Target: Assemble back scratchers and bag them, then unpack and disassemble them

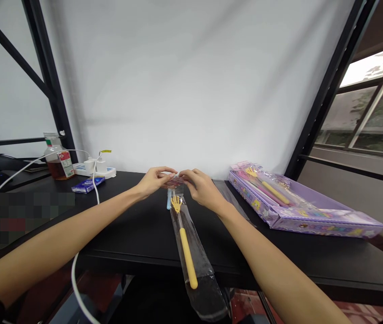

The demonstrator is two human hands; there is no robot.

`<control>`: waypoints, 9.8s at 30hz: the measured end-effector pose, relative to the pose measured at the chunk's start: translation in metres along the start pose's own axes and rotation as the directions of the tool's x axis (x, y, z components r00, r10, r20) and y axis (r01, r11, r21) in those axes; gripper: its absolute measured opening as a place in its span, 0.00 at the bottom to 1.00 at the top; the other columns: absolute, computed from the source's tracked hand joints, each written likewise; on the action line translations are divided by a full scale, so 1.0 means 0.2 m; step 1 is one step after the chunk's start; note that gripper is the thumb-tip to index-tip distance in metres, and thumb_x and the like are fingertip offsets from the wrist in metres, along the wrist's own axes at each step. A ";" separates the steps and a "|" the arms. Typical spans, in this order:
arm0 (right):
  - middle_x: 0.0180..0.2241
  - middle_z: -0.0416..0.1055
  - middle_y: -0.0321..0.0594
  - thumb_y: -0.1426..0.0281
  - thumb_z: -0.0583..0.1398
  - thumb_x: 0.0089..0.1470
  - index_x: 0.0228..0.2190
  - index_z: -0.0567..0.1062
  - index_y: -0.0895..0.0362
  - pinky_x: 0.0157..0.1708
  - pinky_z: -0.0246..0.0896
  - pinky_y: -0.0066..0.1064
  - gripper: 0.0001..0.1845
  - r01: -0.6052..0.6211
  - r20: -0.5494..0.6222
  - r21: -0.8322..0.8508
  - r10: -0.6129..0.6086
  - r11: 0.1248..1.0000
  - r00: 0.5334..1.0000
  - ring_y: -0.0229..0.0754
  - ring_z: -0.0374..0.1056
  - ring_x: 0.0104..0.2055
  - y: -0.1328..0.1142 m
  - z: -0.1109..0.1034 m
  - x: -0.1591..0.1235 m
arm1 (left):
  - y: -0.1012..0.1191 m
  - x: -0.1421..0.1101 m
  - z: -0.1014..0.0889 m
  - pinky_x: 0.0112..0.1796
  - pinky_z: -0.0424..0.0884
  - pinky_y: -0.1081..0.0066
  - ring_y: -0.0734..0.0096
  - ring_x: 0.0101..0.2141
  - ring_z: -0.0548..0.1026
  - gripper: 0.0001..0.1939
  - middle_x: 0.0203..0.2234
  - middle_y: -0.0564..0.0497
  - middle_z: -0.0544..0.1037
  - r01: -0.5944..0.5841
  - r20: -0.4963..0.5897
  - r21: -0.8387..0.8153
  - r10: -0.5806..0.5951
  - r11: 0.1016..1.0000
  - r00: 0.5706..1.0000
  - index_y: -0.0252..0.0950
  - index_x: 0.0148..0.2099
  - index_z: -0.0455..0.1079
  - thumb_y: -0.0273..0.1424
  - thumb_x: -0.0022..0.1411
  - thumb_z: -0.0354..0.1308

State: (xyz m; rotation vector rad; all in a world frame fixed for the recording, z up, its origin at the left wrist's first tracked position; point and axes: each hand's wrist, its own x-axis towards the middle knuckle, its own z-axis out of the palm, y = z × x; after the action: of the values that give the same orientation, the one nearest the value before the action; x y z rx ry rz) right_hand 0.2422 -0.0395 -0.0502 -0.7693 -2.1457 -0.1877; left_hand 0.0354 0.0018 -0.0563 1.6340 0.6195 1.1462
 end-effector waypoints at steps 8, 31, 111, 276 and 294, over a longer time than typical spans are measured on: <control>0.40 0.75 0.44 0.77 0.54 0.60 0.43 0.77 0.53 0.45 0.67 0.39 0.15 0.091 0.036 -0.019 -0.091 0.996 0.995 0.46 0.70 0.44 0.00 0.02 0.01 | 0.00 0.00 0.00 0.37 0.78 0.63 0.66 0.29 0.80 0.19 0.29 0.45 0.82 -0.005 -0.016 0.042 0.006 0.999 1.000 0.32 0.45 0.74 0.39 0.57 0.68; 0.20 0.70 0.37 0.47 0.61 0.51 0.23 0.71 0.57 0.21 0.52 0.29 0.25 -0.588 0.573 0.020 0.472 0.809 0.670 0.35 0.61 0.19 0.01 -0.06 0.00 | 0.00 0.00 -0.02 0.46 0.74 0.60 0.57 0.41 0.80 0.12 0.35 0.42 0.83 0.062 -0.004 0.348 -0.065 0.936 0.998 0.32 0.37 0.79 0.29 0.48 0.72; 0.24 0.76 0.43 0.56 0.63 0.52 0.27 0.78 0.58 0.26 0.64 0.33 0.17 -0.694 -0.027 -0.009 0.693 0.720 0.720 0.43 0.71 0.23 0.16 -0.74 -0.23 | 0.19 0.30 0.60 0.37 0.79 0.61 0.61 0.37 0.80 0.32 0.40 0.40 0.77 0.152 -0.082 -0.162 -0.167 0.975 0.983 0.32 0.53 0.64 0.35 0.50 0.72; 0.13 0.60 0.33 0.49 0.64 0.52 0.17 0.66 0.57 0.15 0.43 0.26 0.27 -0.499 0.237 0.747 0.525 0.440 0.817 0.30 0.52 0.15 0.08 -0.18 0.00 | 0.23 -0.03 -0.02 0.24 0.57 0.76 0.80 0.20 0.61 0.20 0.18 0.53 0.70 -0.387 0.356 0.604 0.198 0.697 0.913 0.32 0.24 0.71 0.39 0.65 0.54; 0.16 0.63 0.33 0.47 0.60 0.54 0.20 0.67 0.57 0.13 0.49 0.24 0.27 -0.514 0.238 0.621 0.482 0.592 0.843 0.32 0.58 0.16 0.05 -0.11 -0.02 | 0.22 -0.03 0.02 0.23 0.56 0.76 0.78 0.20 0.61 0.21 0.17 0.55 0.66 -0.346 0.388 0.581 0.123 0.737 0.914 0.32 0.25 0.67 0.41 0.65 0.53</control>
State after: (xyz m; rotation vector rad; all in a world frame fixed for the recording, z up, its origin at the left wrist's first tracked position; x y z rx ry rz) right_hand 0.2641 -0.0415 -0.0393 -0.8924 -1.7367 0.8761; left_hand 0.0306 -0.0213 -0.0194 2.5032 0.6322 0.8362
